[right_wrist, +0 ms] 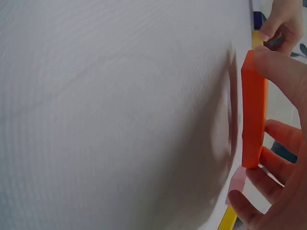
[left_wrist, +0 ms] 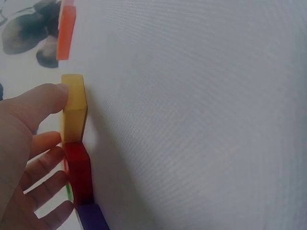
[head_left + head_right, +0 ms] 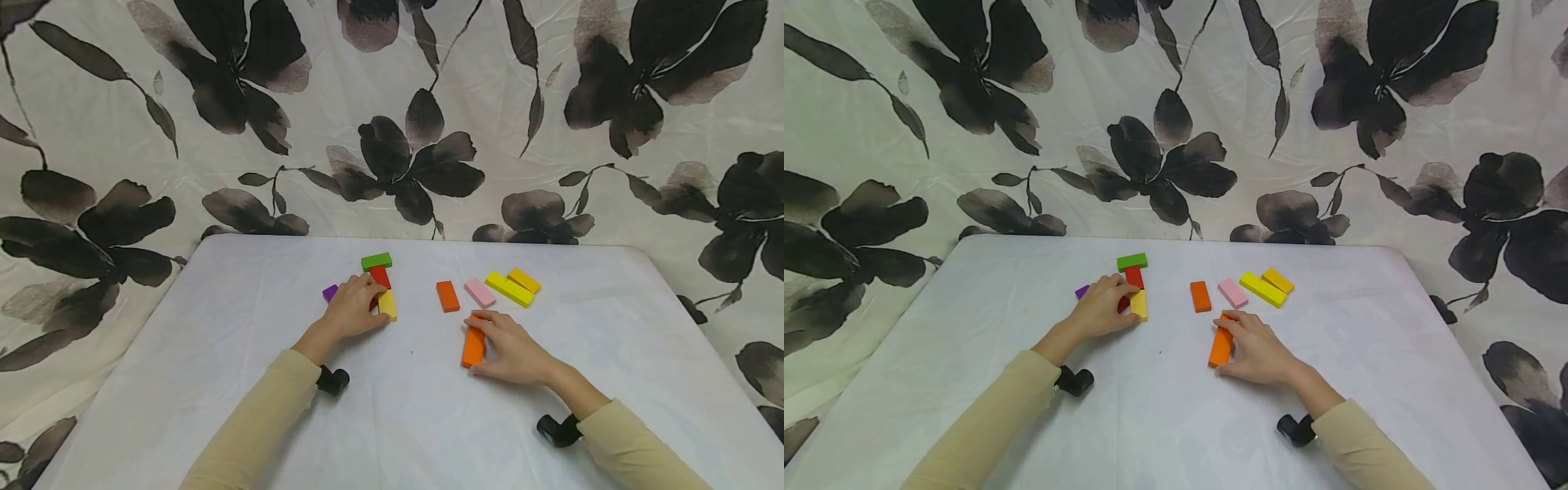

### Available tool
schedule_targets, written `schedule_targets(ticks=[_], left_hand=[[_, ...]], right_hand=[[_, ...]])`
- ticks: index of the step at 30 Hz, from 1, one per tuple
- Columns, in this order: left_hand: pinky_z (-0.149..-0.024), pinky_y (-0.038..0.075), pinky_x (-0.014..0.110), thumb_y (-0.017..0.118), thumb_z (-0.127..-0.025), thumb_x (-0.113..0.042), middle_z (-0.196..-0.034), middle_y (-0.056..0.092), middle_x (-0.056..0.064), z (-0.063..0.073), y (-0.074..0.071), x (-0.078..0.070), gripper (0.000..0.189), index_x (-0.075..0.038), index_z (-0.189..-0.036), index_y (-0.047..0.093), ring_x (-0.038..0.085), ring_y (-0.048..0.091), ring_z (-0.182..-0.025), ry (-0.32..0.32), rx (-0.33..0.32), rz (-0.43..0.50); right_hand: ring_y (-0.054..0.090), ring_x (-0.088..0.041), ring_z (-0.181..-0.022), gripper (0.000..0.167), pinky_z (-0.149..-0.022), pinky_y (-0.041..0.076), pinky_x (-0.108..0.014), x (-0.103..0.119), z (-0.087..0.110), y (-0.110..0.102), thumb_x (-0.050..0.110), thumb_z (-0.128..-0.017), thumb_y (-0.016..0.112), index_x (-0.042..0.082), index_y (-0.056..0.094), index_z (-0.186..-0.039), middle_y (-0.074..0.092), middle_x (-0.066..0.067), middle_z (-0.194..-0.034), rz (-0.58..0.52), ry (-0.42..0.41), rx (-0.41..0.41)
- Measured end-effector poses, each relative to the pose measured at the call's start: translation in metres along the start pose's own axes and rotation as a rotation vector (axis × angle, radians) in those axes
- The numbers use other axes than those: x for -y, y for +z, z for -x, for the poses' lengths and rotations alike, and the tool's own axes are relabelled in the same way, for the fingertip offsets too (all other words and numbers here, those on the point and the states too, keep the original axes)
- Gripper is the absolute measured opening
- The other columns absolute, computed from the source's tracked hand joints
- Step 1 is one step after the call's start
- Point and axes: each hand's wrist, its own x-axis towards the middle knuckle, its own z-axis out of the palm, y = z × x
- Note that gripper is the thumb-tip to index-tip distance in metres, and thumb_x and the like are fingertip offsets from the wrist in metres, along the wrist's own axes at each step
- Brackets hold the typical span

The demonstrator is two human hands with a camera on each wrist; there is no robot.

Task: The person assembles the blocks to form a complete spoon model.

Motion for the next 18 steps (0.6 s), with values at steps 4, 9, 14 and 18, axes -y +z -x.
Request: schedule_targets(ticks=[4, 9, 14, 18], left_hand=[[-0.088, 0.042, 0.039, 0.073, -0.075, -0.034, -0.105, 0.052, 0.008, 0.000, 0.000, 0.000, 0.051, -0.009, -0.118, 0.062, 0.024, 0.045, -0.098, -0.004, 0.001, 0.000], [-0.087, 0.042, 0.039, 0.073, -0.075, -0.035, -0.104, 0.052, 0.007, -0.001, 0.000, -0.001, 0.052, -0.009, -0.118, 0.062, 0.024, 0.045, -0.097, -0.009, 0.005, 0.000], [-0.087, 0.042, 0.038, 0.074, -0.074, -0.034, -0.104, 0.052, 0.007, -0.001, -0.001, -0.001, 0.052, -0.009, -0.118, 0.062, 0.024, 0.045, -0.098, -0.012, 0.001, 0.008], [-0.086, 0.042, 0.038, 0.074, -0.074, -0.035, -0.103, 0.052, 0.007, -0.001, -0.001, -0.001, 0.052, -0.009, -0.118, 0.062, 0.024, 0.045, -0.097, -0.006, 0.000, 0.006]], right_hand=[[0.038, -0.028, -0.124, 0.075, -0.101, 0.033, -0.051, 0.005, -0.002, 0.001, 0.037, -0.071, 0.078, 0.011, 0.047, -0.134, 0.039, -0.012, -0.139, 0.005, -0.019, 0.016], [0.039, -0.027, -0.124, 0.074, -0.101, 0.034, -0.050, 0.012, -0.005, 0.003, 0.037, -0.071, 0.077, 0.010, 0.047, -0.133, 0.040, -0.011, -0.139, -0.006, -0.056, 0.029], [0.037, -0.027, -0.127, 0.073, -0.102, 0.033, -0.049, 0.019, -0.011, 0.007, 0.038, -0.073, 0.076, 0.012, 0.046, -0.134, 0.038, -0.010, -0.141, -0.006, -0.084, 0.063], [0.035, -0.027, -0.129, 0.072, -0.103, 0.032, -0.049, 0.025, -0.014, 0.011, 0.038, -0.074, 0.075, 0.012, 0.046, -0.135, 0.037, -0.010, -0.142, -0.015, -0.107, 0.089]])
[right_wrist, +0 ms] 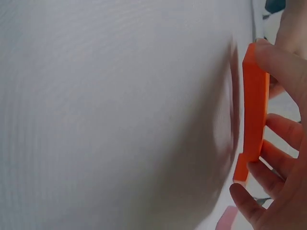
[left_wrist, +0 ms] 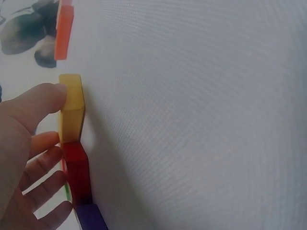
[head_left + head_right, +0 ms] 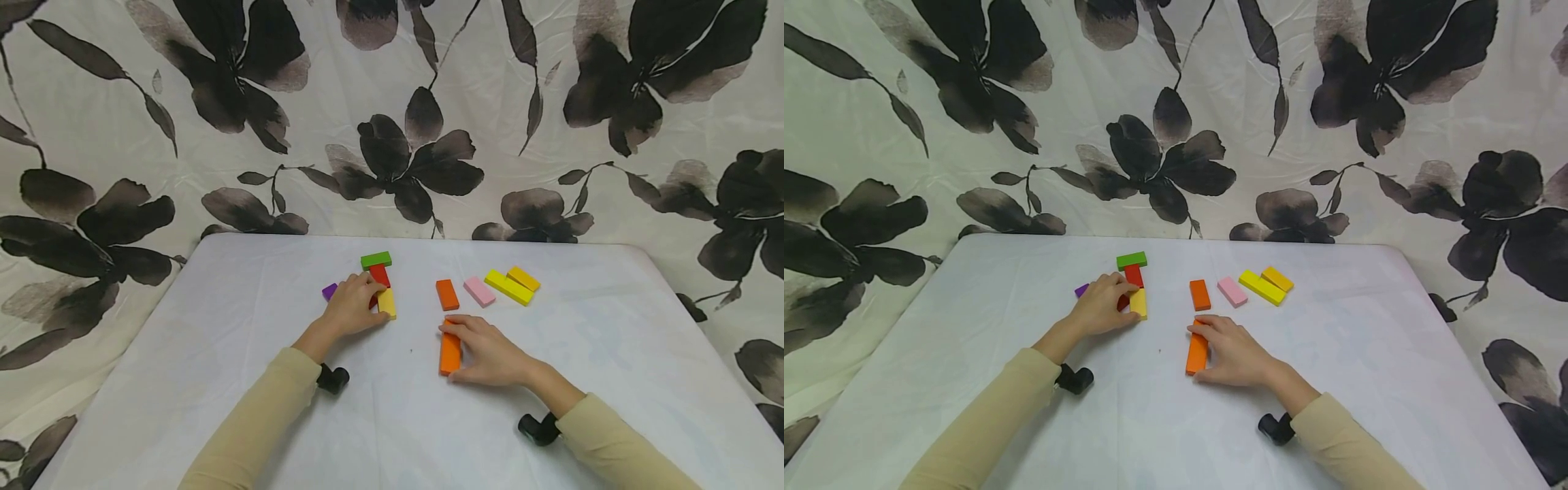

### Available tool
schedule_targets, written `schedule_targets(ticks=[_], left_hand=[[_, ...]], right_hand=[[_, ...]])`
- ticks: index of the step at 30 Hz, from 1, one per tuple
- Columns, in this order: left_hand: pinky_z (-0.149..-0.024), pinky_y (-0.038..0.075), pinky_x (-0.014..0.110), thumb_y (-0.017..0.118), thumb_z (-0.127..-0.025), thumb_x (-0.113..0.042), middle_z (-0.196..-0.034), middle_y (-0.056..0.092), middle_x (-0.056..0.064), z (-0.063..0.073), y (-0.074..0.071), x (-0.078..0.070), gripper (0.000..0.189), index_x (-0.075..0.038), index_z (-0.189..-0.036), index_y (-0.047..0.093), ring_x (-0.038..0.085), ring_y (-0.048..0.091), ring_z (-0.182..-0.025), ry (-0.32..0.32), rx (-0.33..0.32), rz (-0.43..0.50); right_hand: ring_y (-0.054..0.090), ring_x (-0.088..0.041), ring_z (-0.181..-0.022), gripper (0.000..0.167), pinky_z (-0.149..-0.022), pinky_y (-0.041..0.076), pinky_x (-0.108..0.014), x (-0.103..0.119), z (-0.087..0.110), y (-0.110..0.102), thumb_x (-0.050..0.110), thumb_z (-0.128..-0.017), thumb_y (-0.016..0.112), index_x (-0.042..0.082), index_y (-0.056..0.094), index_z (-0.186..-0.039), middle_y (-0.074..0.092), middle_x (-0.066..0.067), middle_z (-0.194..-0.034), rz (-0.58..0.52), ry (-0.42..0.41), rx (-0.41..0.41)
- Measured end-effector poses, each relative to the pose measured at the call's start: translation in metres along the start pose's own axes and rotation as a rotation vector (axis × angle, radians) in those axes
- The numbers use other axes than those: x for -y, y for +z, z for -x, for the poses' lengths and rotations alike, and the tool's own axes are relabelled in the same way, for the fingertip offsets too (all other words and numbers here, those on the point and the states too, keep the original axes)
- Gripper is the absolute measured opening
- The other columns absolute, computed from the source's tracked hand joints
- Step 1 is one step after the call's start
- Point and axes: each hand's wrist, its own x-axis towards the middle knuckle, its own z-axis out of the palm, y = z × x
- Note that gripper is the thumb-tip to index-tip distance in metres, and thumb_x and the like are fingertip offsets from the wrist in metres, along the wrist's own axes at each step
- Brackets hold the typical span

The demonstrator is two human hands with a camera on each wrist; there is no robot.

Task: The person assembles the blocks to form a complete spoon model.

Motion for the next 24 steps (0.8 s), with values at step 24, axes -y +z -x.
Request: schedule_targets(ticks=[24], left_hand=[[-0.086, 0.042, 0.038, 0.073, -0.074, -0.036, -0.104, 0.051, 0.007, -0.001, 0.000, -0.001, 0.053, -0.010, -0.119, 0.062, 0.023, 0.044, -0.097, -0.024, 0.010, 0.003]], right_hand=[[0.035, -0.023, -0.129, 0.073, -0.103, 0.034, -0.045, 0.013, -0.015, 0.010, 0.041, -0.075, 0.073, 0.017, 0.044, -0.136, 0.035, -0.005, -0.144, 0.030, -0.041, 0.078]])
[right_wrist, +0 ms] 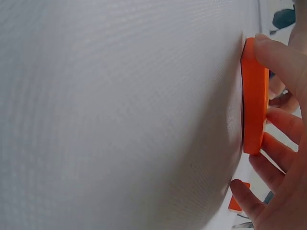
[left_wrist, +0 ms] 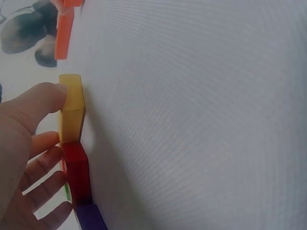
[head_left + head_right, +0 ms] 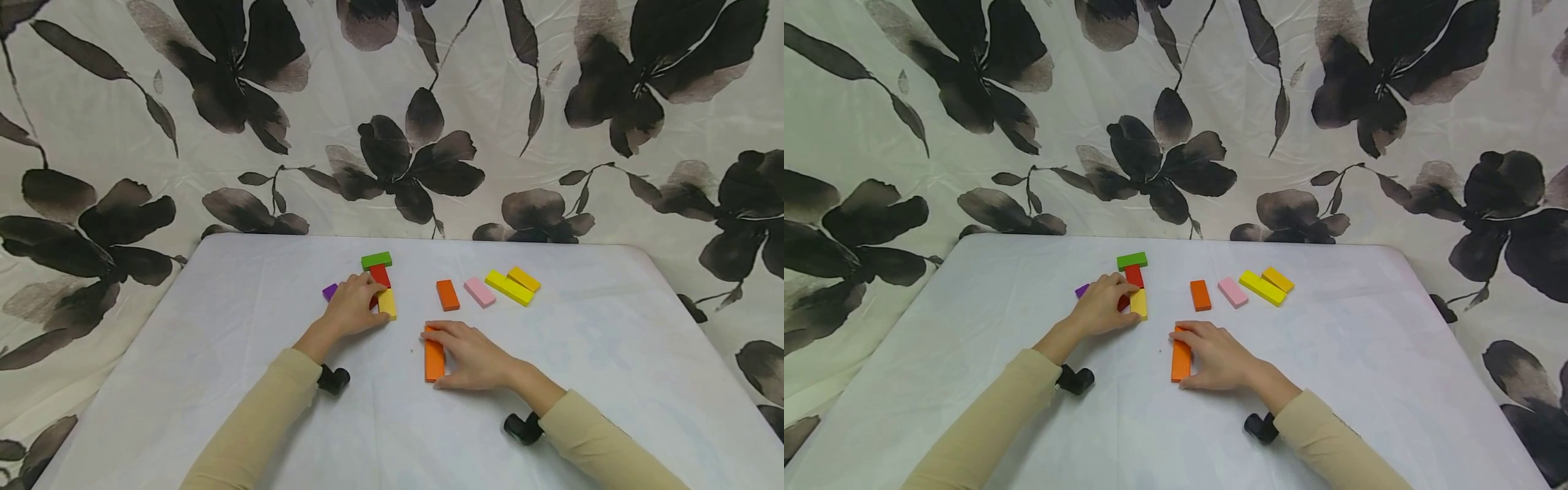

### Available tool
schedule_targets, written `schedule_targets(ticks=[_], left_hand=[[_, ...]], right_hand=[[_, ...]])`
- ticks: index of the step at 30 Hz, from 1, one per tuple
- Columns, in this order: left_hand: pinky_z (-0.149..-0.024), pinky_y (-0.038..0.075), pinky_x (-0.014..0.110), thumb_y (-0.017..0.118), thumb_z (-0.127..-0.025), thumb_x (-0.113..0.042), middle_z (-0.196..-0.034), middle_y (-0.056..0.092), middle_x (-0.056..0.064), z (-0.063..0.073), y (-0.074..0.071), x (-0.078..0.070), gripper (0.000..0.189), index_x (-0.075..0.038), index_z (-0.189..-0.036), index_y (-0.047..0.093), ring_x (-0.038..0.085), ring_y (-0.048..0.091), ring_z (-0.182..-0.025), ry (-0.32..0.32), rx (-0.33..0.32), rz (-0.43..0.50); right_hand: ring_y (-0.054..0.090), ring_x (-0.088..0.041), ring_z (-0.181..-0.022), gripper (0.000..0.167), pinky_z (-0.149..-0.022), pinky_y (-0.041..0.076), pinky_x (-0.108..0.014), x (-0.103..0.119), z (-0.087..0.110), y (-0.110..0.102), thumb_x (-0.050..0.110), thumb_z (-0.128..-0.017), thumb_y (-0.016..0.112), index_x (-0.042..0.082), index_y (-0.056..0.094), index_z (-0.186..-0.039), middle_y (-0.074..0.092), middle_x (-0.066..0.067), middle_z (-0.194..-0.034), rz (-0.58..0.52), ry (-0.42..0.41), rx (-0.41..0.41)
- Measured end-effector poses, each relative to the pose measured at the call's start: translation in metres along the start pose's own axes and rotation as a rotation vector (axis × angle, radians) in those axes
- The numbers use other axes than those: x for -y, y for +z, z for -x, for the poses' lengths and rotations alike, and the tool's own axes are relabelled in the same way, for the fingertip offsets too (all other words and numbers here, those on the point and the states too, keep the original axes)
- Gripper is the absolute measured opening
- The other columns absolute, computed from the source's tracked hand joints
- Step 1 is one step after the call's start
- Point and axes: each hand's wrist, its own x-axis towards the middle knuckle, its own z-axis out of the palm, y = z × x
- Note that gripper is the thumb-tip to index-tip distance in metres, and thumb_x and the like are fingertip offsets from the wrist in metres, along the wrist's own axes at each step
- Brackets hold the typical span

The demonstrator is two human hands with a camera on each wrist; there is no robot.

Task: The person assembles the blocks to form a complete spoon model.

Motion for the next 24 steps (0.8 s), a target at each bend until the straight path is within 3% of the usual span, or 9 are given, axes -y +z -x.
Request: schedule_targets(ticks=[15, 24], left_hand=[[-0.087, 0.042, 0.039, 0.073, -0.074, -0.036, -0.103, 0.051, 0.006, 0.0007, 0.0013, -0.0001, 0.052, -0.011, -0.118, 0.062, 0.023, 0.045, -0.098, -0.003, -0.010, -0.014], [-0.089, 0.042, 0.039, 0.073, -0.074, -0.037, -0.105, 0.051, 0.006, 0.0016, 0.0010, -0.0018, 0.053, -0.011, -0.119, 0.061, 0.023, 0.045, -0.100, -0.014, 0.002, -0.019]], right_hand=[[0.032, -0.022, -0.132, 0.072, -0.103, 0.033, -0.045, -0.0011, -0.0029, 0.0011, 0.039, -0.077, 0.072, 0.017, 0.041, -0.139, 0.030, -0.005, -0.148, -0.005, -0.004, 0.024], [0.030, -0.023, -0.133, 0.070, -0.104, 0.031, -0.047, 0.0003, 0.0028, -0.0010, 0.038, -0.079, 0.069, 0.017, 0.040, -0.140, 0.030, -0.004, -0.148, 0.004, -0.027, -0.005]])
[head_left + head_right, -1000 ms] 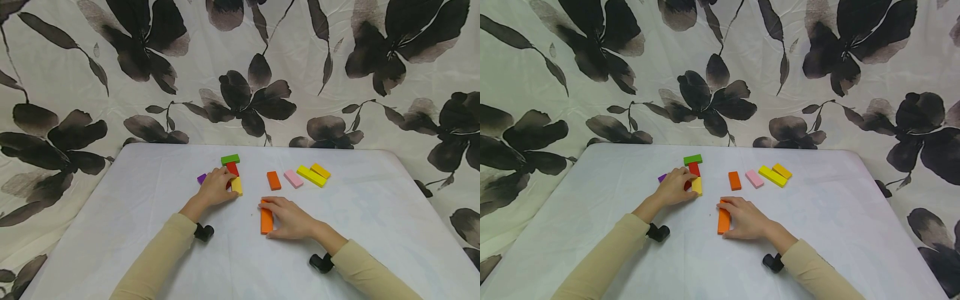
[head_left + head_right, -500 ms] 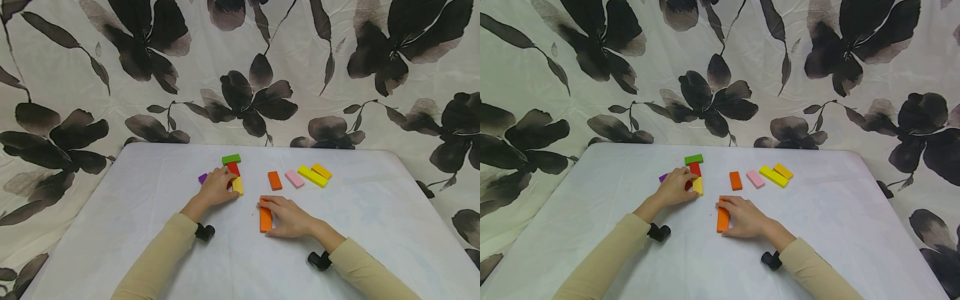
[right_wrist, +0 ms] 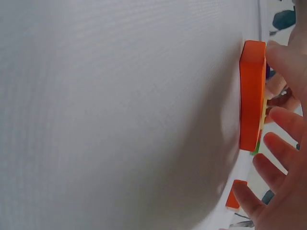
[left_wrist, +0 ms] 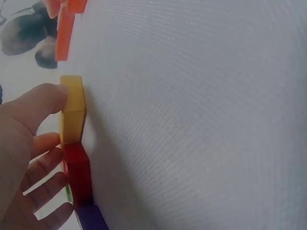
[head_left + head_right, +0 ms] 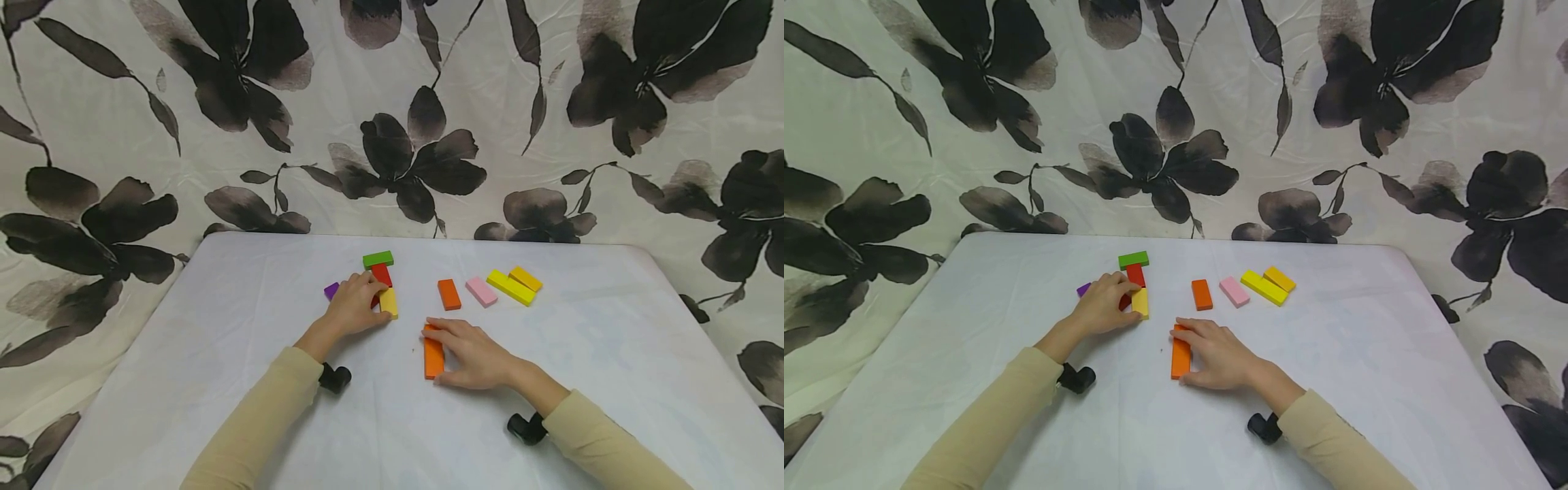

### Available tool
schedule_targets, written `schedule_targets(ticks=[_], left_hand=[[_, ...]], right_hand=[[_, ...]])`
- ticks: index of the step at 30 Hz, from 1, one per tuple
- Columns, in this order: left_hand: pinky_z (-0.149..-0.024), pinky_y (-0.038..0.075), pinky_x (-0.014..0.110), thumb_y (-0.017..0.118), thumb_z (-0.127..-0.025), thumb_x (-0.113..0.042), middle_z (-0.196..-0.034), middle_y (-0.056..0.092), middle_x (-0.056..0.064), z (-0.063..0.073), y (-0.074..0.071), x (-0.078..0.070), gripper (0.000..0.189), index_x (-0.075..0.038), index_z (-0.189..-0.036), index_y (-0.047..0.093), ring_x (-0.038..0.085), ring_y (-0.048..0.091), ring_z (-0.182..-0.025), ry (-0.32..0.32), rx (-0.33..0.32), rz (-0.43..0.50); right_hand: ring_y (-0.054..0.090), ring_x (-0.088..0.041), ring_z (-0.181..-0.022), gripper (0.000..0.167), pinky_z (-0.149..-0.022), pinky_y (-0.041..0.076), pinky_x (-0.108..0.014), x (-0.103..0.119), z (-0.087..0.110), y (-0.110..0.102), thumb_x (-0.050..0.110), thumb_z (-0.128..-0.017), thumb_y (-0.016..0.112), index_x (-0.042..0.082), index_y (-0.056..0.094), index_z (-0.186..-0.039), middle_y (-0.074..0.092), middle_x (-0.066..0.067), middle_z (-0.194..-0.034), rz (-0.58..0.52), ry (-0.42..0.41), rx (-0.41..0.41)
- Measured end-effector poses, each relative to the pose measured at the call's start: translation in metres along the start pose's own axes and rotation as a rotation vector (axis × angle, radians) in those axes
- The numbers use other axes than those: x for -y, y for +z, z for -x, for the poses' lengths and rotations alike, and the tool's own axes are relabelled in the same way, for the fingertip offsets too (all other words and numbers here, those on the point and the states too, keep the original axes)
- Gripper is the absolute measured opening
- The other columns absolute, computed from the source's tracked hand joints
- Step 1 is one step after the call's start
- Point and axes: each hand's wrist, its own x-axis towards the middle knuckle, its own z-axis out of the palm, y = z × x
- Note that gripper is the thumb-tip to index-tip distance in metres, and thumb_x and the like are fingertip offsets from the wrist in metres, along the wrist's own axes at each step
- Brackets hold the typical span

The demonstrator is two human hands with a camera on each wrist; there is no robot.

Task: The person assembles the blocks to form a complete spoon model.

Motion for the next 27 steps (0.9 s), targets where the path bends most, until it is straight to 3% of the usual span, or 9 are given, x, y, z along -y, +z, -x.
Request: schedule_targets(ticks=[6, 16, 24, 27], left_hand=[[-0.091, 0.041, 0.040, 0.072, -0.075, -0.037, -0.106, 0.051, 0.006, -0.0009, -0.0026, -0.0012, 0.053, -0.010, -0.119, 0.061, 0.024, 0.045, -0.100, 0.000, 0.013, -0.001], [-0.089, 0.041, 0.040, 0.073, -0.073, -0.043, -0.108, 0.052, 0.007, -0.0016, -0.0021, -0.0024, 0.056, -0.008, -0.116, 0.060, 0.025, 0.046, -0.099, 0.011, 0.003, -0.022], [-0.085, 0.039, 0.037, 0.071, -0.075, -0.047, -0.103, 0.050, 0.006, -0.0007, -0.0005, -0.0037, 0.053, -0.023, -0.121, 0.061, 0.024, 0.043, -0.096, 0.024, 0.022, -0.068], [-0.084, 0.039, 0.037, 0.071, -0.074, -0.048, -0.100, 0.050, 0.006, -0.0003, -0.0006, -0.0029, 0.052, -0.024, -0.119, 0.063, 0.023, 0.043, -0.095, 0.033, 0.022, -0.080]], right_hand=[[0.034, -0.023, -0.130, 0.065, -0.102, 0.034, -0.047, -0.0002, 0.0046, -0.0039, 0.034, -0.081, 0.068, 0.016, 0.043, -0.138, 0.036, -0.006, -0.144, 0.002, -0.004, -0.038], [0.041, -0.020, -0.125, 0.060, -0.101, 0.037, -0.042, -0.0014, 0.0050, -0.0027, 0.033, -0.082, 0.067, 0.014, 0.046, -0.136, 0.042, -0.003, -0.139, 0.013, 0.002, -0.031], [0.041, -0.019, -0.124, 0.060, -0.102, 0.037, -0.042, -0.0017, 0.0049, -0.0013, 0.033, -0.082, 0.067, 0.014, 0.046, -0.136, 0.042, -0.002, -0.139, 0.000, -0.002, -0.031], [0.042, -0.019, -0.124, 0.060, -0.102, 0.037, -0.041, -0.0017, 0.0051, -0.0009, 0.033, -0.082, 0.067, 0.014, 0.047, -0.135, 0.042, -0.002, -0.139, -0.002, -0.007, -0.033]])
